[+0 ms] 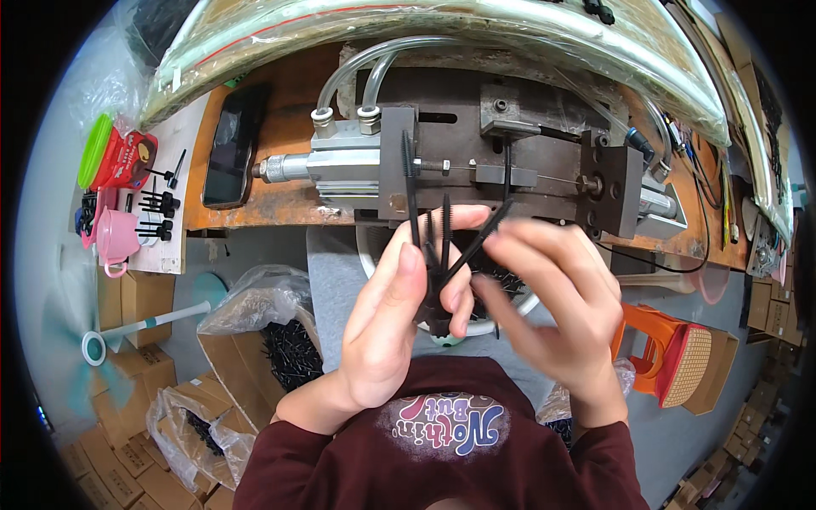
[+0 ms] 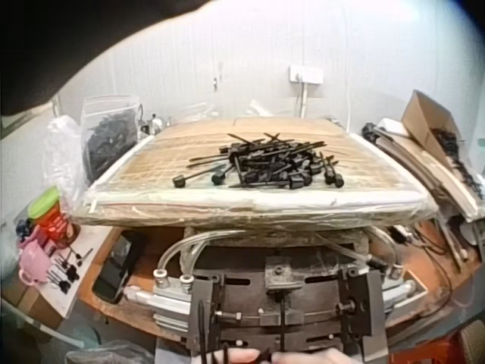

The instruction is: Assembling small plastic components onto wire harnesses using a pneumatic jig.

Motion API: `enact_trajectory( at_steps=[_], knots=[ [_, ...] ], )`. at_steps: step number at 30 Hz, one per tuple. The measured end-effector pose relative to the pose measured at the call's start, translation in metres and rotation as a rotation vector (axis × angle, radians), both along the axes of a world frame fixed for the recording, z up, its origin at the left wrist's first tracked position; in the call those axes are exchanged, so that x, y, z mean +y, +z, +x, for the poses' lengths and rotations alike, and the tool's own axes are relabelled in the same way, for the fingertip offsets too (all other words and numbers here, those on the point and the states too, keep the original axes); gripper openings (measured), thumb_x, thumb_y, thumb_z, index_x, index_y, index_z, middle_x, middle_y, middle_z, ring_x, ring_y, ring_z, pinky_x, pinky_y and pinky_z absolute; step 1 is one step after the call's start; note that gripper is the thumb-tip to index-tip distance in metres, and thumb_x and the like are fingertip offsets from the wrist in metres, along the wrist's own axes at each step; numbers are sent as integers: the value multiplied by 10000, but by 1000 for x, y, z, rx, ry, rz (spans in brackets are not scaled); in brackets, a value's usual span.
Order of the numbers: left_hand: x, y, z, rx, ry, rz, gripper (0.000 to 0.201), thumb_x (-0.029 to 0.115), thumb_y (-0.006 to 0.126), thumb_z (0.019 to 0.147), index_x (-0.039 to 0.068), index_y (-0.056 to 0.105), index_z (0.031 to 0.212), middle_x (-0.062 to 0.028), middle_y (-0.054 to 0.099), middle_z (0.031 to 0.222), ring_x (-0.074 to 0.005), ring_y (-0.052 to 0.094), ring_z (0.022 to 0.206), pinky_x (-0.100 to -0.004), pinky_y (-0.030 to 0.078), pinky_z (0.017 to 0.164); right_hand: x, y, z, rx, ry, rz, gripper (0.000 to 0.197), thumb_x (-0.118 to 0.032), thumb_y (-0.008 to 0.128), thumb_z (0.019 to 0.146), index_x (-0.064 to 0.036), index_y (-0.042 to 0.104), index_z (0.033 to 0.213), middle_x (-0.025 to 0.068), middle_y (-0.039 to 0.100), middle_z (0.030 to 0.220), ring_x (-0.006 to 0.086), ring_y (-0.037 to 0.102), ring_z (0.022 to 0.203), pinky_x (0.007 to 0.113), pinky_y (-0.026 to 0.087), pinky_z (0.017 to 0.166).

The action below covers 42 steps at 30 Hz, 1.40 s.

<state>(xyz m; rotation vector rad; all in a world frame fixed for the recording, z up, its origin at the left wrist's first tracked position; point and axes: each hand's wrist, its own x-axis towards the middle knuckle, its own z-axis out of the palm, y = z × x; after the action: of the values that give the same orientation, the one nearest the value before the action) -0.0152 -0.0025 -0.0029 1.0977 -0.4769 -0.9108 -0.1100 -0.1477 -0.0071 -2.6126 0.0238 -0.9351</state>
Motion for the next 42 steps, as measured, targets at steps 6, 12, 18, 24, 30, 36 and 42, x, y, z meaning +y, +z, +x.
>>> enact_trajectory(
  at_steps=[6,12,18,24,30,36,42],
  knots=[
    [-5,-3,-11,48,-52,23,599,444,303,1058,-15,378,1435,-13,507,923,-93,465,822,-253,391,791,18,17,-13,-51,155,88,365,-36,754,601,4,714,961,98,654,913,166,584,616,268,467,503],
    [-9,-8,-12,-57,-64,35,554,402,307,1067,1,364,1446,0,508,987,-69,442,889,-234,367,843,22,-5,-13,-119,96,107,352,7,765,587,51,684,927,139,660,934,203,613,606,288,498,505],
    [-21,-13,-20,-187,11,24,533,366,295,1077,-12,362,1447,0,504,1018,-72,443,913,-240,366,867,26,-4,-13,-101,-48,106,338,4,805,584,22,684,899,144,654,973,231,631,657,295,514,531],
    [-13,-17,-9,-235,44,109,532,373,330,1069,-22,388,1420,0,461,919,-90,425,825,-242,372,786,12,6,-24,-26,-21,302,363,47,822,620,30,676,951,175,652,1083,281,664,892,333,545,718],
    [-1,-14,-7,-180,74,37,571,399,335,1062,-41,332,1426,-3,453,878,-99,417,773,-255,371,744,-7,-2,-15,237,-22,-33,219,10,680,773,29,594,974,224,608,1267,301,669,956,373,555,843],
    [2,-9,-1,-162,80,-32,642,457,311,1055,-70,317,1421,-11,451,850,-105,426,765,-267,378,727,-7,3,-2,309,-102,-172,261,-20,678,737,-13,619,991,168,650,1242,182,625,632,292,497,588],
    [0,-3,-1,-53,137,-76,639,449,350,1051,-63,302,1429,-10,449,902,-109,419,786,-274,391,718,-10,9,-1,283,-82,-146,303,-59,758,716,-26,640,994,141,685,1160,190,645,639,289,507,572]
  ],
)
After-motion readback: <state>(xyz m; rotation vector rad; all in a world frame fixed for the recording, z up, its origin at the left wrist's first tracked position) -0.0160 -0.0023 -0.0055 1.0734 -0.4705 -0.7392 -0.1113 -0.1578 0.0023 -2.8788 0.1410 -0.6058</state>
